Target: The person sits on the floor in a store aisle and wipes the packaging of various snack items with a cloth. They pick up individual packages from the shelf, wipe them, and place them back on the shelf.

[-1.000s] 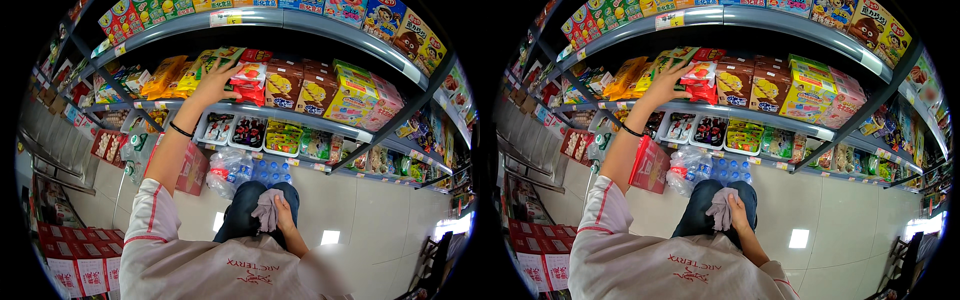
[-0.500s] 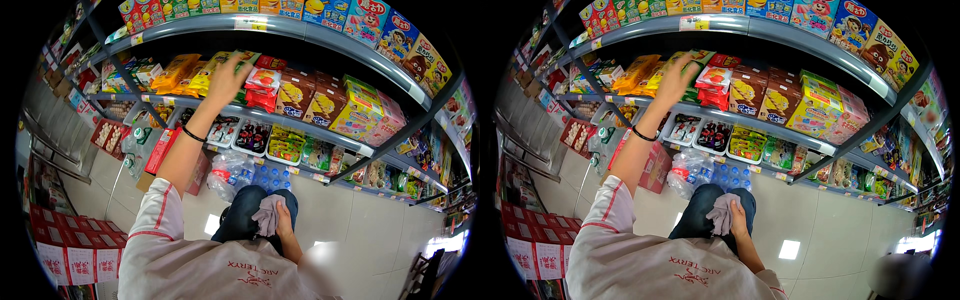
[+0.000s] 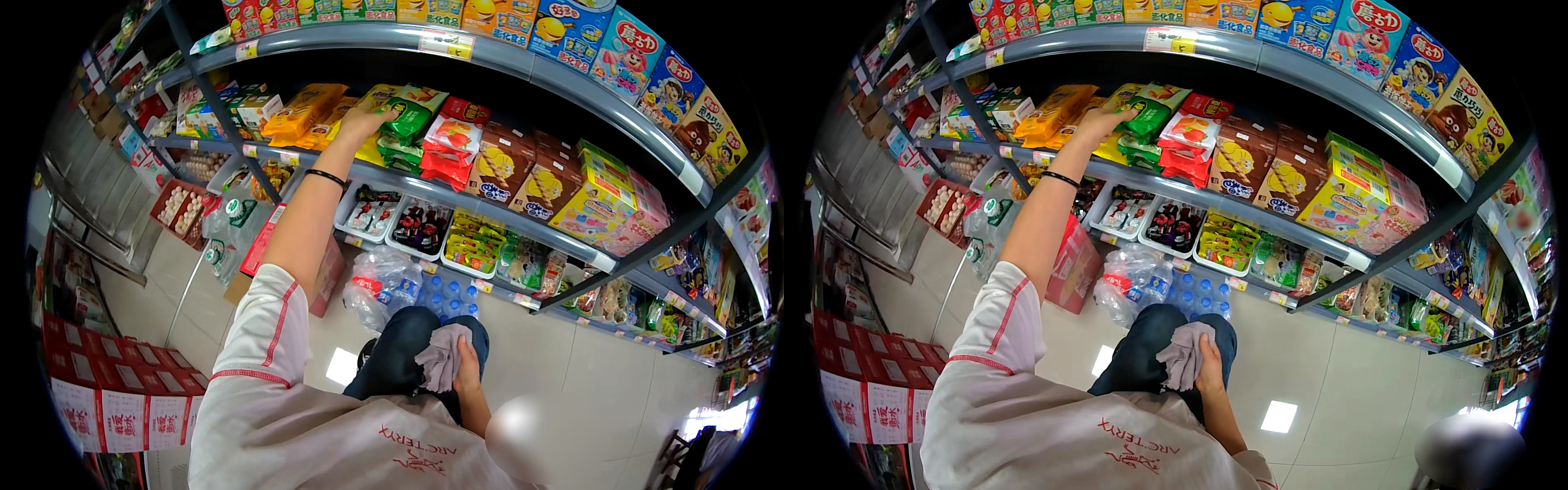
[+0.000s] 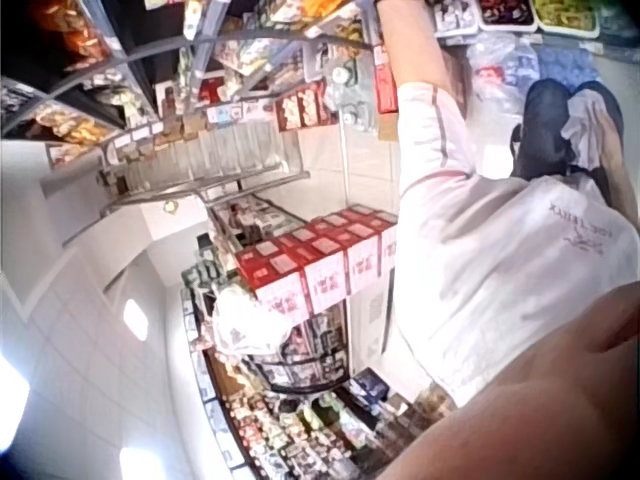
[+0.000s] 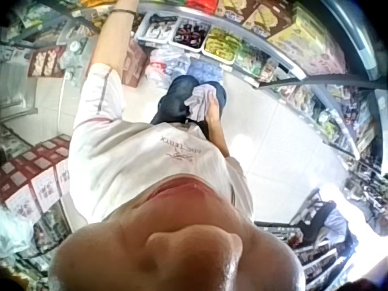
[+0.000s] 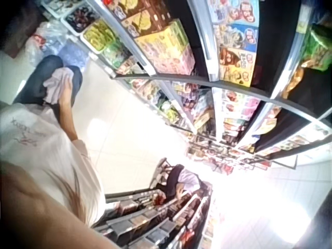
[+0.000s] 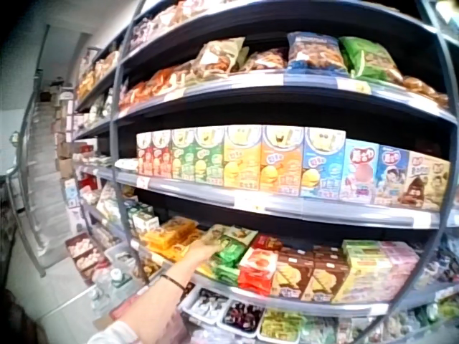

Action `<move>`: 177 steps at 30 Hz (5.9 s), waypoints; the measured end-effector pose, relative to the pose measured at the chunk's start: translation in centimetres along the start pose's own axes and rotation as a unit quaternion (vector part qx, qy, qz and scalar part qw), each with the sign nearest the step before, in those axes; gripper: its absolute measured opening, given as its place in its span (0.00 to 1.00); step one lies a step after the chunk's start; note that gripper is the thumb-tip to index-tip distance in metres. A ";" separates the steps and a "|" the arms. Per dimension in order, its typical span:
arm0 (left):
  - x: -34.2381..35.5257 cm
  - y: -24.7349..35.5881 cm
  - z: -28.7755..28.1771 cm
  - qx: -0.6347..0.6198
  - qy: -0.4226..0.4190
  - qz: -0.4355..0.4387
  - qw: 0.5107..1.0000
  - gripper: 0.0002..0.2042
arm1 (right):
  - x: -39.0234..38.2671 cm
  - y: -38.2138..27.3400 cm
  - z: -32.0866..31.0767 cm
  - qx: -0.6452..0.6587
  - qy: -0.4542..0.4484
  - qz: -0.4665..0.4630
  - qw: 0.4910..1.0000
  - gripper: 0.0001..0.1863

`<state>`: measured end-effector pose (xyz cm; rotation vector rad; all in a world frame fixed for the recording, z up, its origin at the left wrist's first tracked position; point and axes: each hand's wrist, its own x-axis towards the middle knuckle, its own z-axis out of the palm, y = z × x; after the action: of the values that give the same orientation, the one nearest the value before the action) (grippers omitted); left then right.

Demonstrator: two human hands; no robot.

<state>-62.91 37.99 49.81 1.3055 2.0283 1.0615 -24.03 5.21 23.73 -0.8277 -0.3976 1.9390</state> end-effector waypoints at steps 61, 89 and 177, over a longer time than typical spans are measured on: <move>-40.6 -5.6 7.8 -0.534 -0.460 -0.126 0.698 0.53 | -5.4 -13.0 18.6 -0.753 0.003 -0.477 0.454 0.32; -37.7 -3.3 4.7 -0.651 -0.251 -0.057 0.714 0.34 | -8.0 -10.6 8.2 0.196 -0.012 -0.024 0.980 0.31; -40.7 -4.6 4.0 -0.463 -0.287 0.066 0.836 0.37 | -4.9 -8.2 18.3 -0.014 0.028 -0.159 0.987 0.28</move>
<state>-45.42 1.25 43.69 1.0254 0.7805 1.2649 -29.85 6.20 43.52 -0.7843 -0.4928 1.6147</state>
